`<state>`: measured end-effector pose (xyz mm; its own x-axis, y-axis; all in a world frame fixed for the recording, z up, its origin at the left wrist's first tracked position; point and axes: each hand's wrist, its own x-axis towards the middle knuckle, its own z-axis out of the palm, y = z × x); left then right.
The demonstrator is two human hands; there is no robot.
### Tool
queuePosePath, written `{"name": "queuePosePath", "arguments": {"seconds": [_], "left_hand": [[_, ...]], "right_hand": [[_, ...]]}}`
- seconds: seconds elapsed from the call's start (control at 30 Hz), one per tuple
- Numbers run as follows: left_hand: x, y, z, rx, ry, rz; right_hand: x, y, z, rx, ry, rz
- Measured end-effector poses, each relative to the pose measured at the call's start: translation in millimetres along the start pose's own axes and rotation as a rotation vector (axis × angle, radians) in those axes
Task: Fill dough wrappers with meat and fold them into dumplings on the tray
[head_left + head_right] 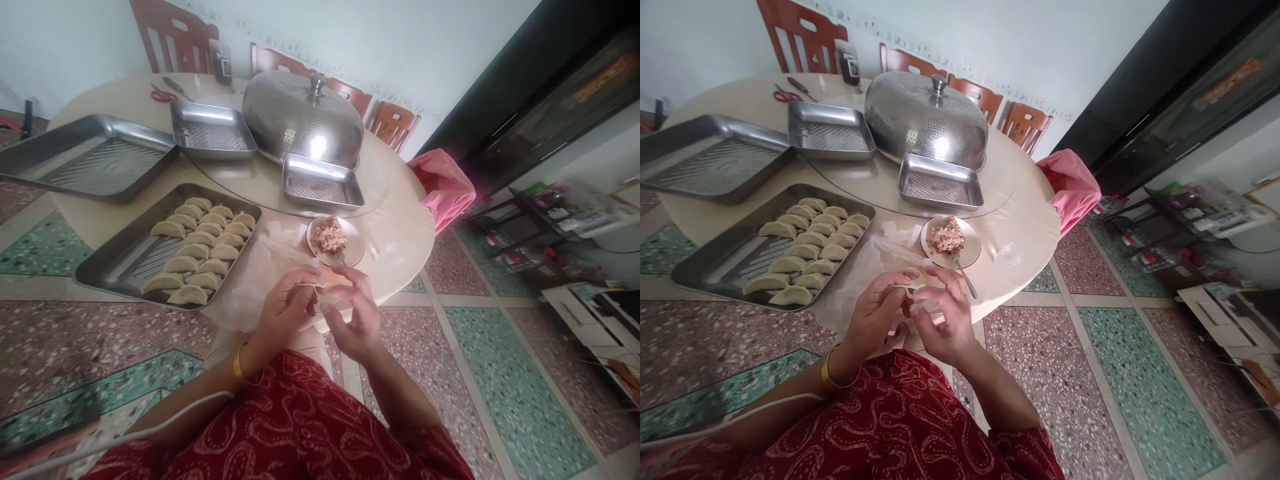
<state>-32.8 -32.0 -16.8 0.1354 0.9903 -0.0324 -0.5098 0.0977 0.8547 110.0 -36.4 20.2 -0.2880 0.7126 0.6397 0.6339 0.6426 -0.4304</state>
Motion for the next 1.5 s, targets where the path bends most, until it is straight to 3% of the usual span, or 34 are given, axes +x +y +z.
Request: {"name": "queuePosePath", "arguments": {"seconds": [0.1, 0.23, 0.4, 0.53, 0.7, 1.07, 1.17, 1.33, 1.4, 1.5], "left_hand": [[0.0, 5.6, 2.9, 0.018, 0.011, -0.012], [2.8, 3.9, 4.0, 0.045, 0.001, 0.006], [5.9, -1.1, 2.8, 0.113, -0.016, 0.08], [7.4, -3.1, 0.4, 0.17, -0.076, 0.115], [8.7, -5.0, -3.1, 0.25, -0.153, 0.122], [7.0, -6.3, -6.2, 0.309, -0.134, 0.031], [7.7, -7.2, -6.6, 0.341, -0.137, 0.067], [11.3, -8.1, -7.6, 0.36, -0.077, 0.2], [12.1, -8.3, -8.0, 0.358, -0.081, 0.188], [11.9, -9.0, -7.8, 0.351, -0.091, 0.151]], "right_hand": [[1.6, 3.5, -6.2, 0.001, 0.032, 0.106], [4.7, 7.7, -10.0, 0.047, -0.045, 0.248], [6.3, 13.4, -8.2, 0.058, -0.091, 0.31], [8.9, 16.4, -5.4, 0.051, -0.044, 0.352], [10.1, 14.3, -4.6, 0.093, -0.079, 0.365], [6.0, 8.1, -8.9, 0.034, -0.153, 0.231], [6.2, 8.6, -9.8, 0.038, -0.174, 0.201], [2.1, 13.1, -13.3, 0.142, -0.106, 0.253], [-0.2, 15.1, -15.7, 0.145, -0.069, 0.303], [-2.6, 16.8, -19.1, 0.151, -0.121, 0.384]]}}
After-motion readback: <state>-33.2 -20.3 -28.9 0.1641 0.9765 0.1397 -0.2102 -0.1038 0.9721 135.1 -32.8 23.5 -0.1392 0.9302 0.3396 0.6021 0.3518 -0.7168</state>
